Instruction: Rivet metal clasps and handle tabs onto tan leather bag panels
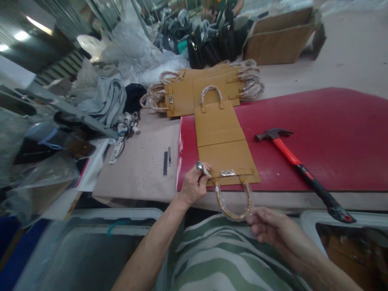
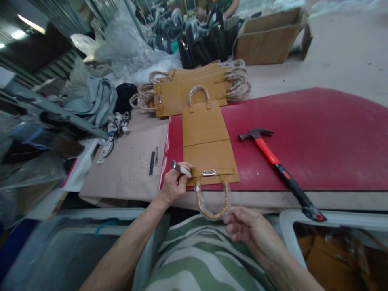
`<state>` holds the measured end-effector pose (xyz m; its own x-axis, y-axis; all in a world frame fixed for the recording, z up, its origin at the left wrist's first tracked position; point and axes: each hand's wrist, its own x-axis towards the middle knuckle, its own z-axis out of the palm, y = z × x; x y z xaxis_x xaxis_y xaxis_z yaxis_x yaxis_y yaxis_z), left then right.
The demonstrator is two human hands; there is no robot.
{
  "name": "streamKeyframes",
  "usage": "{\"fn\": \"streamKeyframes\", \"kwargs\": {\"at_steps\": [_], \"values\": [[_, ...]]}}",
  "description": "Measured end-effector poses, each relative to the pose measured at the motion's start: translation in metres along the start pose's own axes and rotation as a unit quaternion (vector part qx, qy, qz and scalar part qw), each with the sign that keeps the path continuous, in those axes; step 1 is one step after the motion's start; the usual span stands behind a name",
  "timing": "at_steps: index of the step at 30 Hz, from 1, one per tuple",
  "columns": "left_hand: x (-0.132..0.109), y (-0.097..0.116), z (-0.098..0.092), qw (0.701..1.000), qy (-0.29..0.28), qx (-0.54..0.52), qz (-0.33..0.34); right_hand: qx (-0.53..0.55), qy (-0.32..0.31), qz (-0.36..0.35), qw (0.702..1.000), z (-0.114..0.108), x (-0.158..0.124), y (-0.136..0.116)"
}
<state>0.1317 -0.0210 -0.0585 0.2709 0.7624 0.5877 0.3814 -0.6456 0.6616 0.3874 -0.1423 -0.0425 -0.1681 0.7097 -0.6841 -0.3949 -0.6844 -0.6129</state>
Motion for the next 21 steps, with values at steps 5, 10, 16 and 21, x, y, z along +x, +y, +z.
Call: {"fn": "streamKeyframes", "kwargs": {"at_steps": [5, 10, 16, 21], "values": [[-0.001, 0.001, 0.002, 1.0, -0.004, 0.012, -0.009, -0.286, 0.283, -0.189, 0.896, -0.047, -0.013, -0.068], [0.0, 0.005, 0.002, 1.0, -0.003, 0.028, -0.008, -0.668, 0.375, -0.318, 0.559, -0.066, 0.0, -0.105], [0.0, 0.006, 0.004, 0.999, -0.001, 0.023, -0.024, -0.793, 0.357, -0.273, 0.41, -0.069, 0.026, -0.135], [0.0, 0.006, 0.005, 0.999, -0.006, 0.003, -0.042, -0.659, 0.263, -0.292, 0.641, -0.07, 0.027, -0.166]]}}
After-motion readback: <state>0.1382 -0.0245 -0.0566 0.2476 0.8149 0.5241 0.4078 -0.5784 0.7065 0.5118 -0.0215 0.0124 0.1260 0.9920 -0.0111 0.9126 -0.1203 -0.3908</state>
